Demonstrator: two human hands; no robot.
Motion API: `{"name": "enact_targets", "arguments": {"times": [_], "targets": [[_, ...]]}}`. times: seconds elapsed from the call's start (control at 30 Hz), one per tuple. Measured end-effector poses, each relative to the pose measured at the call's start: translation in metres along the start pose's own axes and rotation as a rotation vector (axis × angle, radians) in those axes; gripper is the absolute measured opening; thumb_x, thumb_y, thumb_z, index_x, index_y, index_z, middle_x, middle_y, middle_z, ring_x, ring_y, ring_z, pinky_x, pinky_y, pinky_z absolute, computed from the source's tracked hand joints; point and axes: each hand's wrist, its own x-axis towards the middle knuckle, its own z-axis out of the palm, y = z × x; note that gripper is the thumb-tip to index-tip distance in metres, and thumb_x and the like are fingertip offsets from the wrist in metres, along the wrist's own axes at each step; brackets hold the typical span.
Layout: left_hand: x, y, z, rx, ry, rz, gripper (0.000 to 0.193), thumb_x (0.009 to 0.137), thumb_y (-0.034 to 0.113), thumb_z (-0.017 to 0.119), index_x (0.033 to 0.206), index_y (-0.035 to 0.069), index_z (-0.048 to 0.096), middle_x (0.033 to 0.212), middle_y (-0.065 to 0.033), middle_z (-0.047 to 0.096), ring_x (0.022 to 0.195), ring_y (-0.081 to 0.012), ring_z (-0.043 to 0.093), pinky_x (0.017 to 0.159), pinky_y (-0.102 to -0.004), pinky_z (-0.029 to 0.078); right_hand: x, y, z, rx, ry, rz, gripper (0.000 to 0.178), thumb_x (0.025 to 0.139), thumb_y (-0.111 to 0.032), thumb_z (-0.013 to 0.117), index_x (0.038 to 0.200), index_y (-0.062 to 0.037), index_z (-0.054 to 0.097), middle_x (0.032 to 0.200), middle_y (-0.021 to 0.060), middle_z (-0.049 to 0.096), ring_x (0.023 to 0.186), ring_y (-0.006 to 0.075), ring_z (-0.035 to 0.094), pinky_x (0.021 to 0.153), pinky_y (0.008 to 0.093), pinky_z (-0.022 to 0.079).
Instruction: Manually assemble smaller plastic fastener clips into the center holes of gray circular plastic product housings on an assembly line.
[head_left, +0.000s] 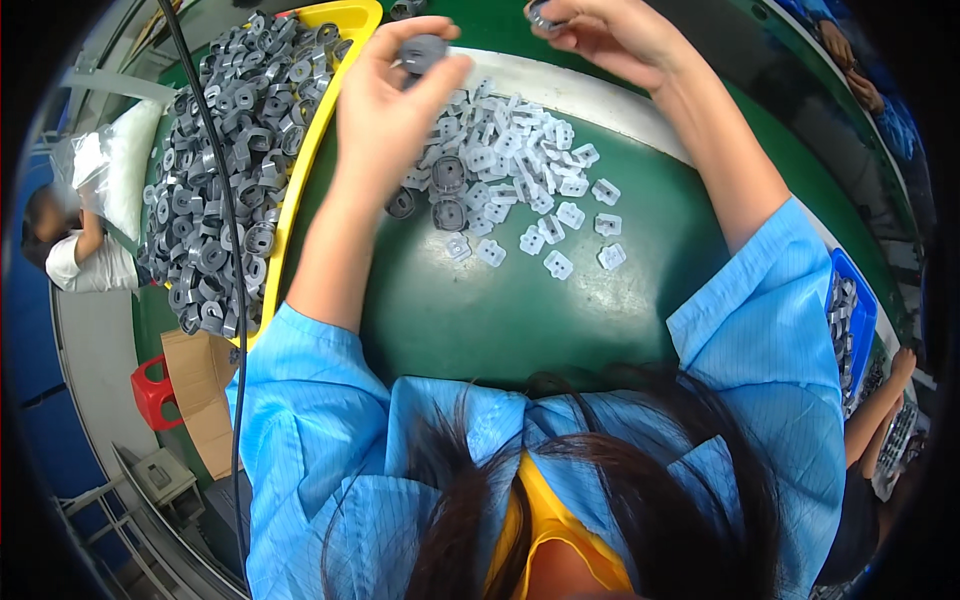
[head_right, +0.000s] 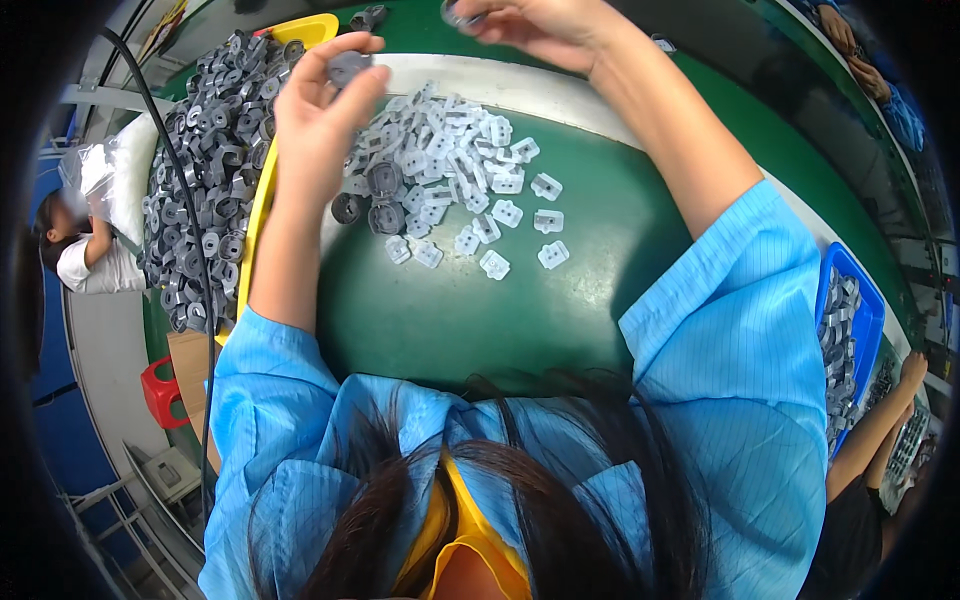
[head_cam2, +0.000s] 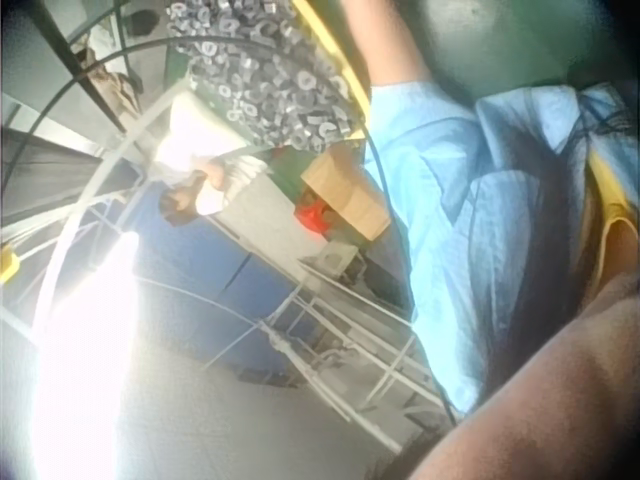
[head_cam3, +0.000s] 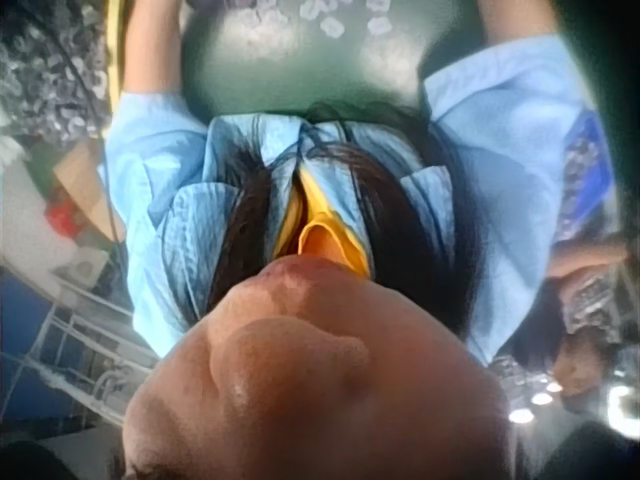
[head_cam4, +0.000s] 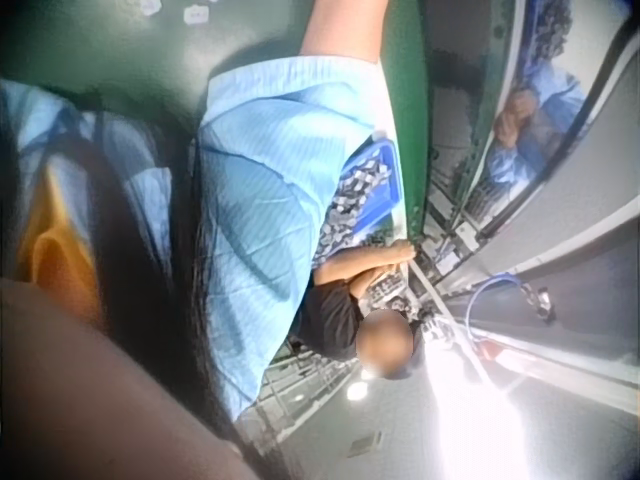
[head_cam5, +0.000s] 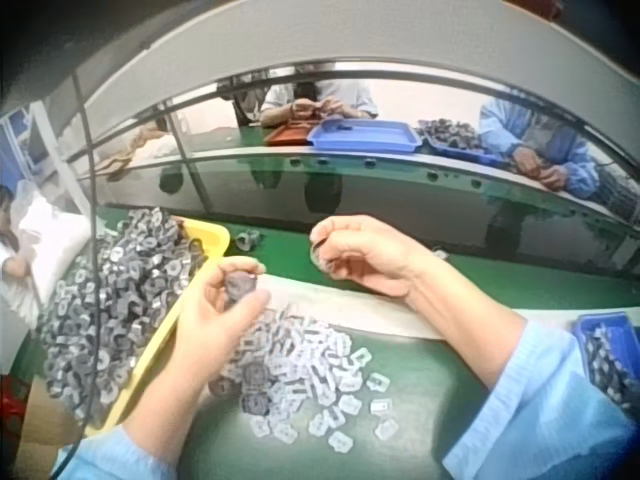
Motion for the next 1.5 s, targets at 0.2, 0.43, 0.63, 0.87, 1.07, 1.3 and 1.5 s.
{"name": "enact_targets", "arguments": {"times": [0.2, 0.43, 0.63, 0.87, 1.07, 1.3, 1.5], "targets": [[0.015, -0.02, -0.03, 0.029, -0.009, -0.184, 0.034, 0.091, 0.012, 0.066, 0.122, 0.0, 0.06, 0.094, -0.0027, 0.063, 0.075, -0.0058, 0.053, 0.058, -0.0194, 0.038, 0.005, 0.013, -0.053, -1.066, 0.591, -0.165, 0.025, 0.08, -0.011, 0.068, 0.102, 0.0012, 0.063, 0.09, 0.0117, 0.069, 0.078, 0.0208, 0.065, 0.071, 0.0302, 0.051], [0.015, -0.026, -0.044, 0.75, -0.094, -0.021, 0.017, 0.087, 0.016, 0.068, 0.099, 0.004, 0.066, 0.08, -0.0019, 0.064, 0.066, -0.0096, 0.054, 0.064, -0.0236, 0.044, -0.032, -0.015, -0.007, -1.27, 0.248, -0.139, 0.018, 0.081, -0.012, 0.07, 0.092, 0.0015, 0.068, 0.081, 0.0093, 0.07, 0.072, 0.0167, 0.066, 0.069, 0.0283, 0.053], [0.009, -0.028, -0.037, 0.896, -0.098, 0.294, 0.017, 0.085, 0.015, 0.068, 0.097, 0.003, 0.066, 0.081, -0.0058, 0.065, 0.069, -0.0154, 0.057, 0.068, -0.0279, 0.047, -0.068, 0.002, 0.038, -1.241, -0.06, -0.1, 0.018, 0.077, -0.011, 0.074, 0.087, 0.0032, 0.067, 0.074, 0.0082, 0.066, 0.07, 0.0155, 0.063, 0.069, 0.0295, 0.051], [0.001, -0.017, -0.039, 0.885, -0.221, 0.213, 0.028, 0.084, 0.018, 0.071, 0.107, 0.003, 0.065, 0.098, -0.0127, 0.067, 0.095, -0.0262, 0.063, 0.084, -0.0333, 0.049, -0.064, -0.018, 0.029, -1.051, -0.163, 0.121, 0.014, 0.08, -0.012, 0.073, 0.081, -0.0017, 0.065, 0.072, 0.0016, 0.064, 0.068, 0.0078, 0.058, 0.062, 0.0249, 0.047], [0.047, -0.016, -0.021, 1.055, -0.092, 0.238, 0.043, 0.084, 0.034, 0.071, 0.112, 0.001, 0.065, 0.107, -0.0176, 0.068, 0.104, -0.0307, 0.064, 0.09, -0.0388, 0.049, -0.023, -0.021, 0.003, -0.684, -0.066, 0.073, 0.019, 0.085, -0.023, 0.072, 0.087, -0.0051, 0.064, 0.073, -0.0005, 0.063, 0.068, 0.0054, 0.058, 0.059, 0.0197, 0.044], [0.135, -0.09, -0.007, 1.268, 0.049, 0.096, 0.063, 0.071, 0.048, 0.079, 0.108, -0.001, 0.067, 0.102, -0.0212, 0.069, 0.098, -0.0336, 0.066, 0.089, -0.0406, 0.051, -0.01, 0.008, -0.003, -0.503, 0.08, 0.054, 0.017, 0.083, -0.016, 0.073, 0.086, -0.0007, 0.067, 0.077, 0.0052, 0.067, 0.067, 0.012, 0.062, 0.06, 0.0233, 0.049], [0.096, -0.044, 0.0, 0.908, -0.02, 0.223, 0.042, 0.075, 0.028, 0.08, 0.106, 0.003, 0.068, 0.092, -0.012, 0.071, 0.083, -0.0224, 0.069, 0.076, -0.0325, 0.053, -0.004, 0.01, -0.001, -0.235, 0.229, -0.089, 0.015, 0.084, -0.015, 0.074, 0.088, -0.0016, 0.07, 0.077, 0.0031, 0.066, 0.064, 0.0084, 0.056, 0.059, 0.0205, 0.044]]}}
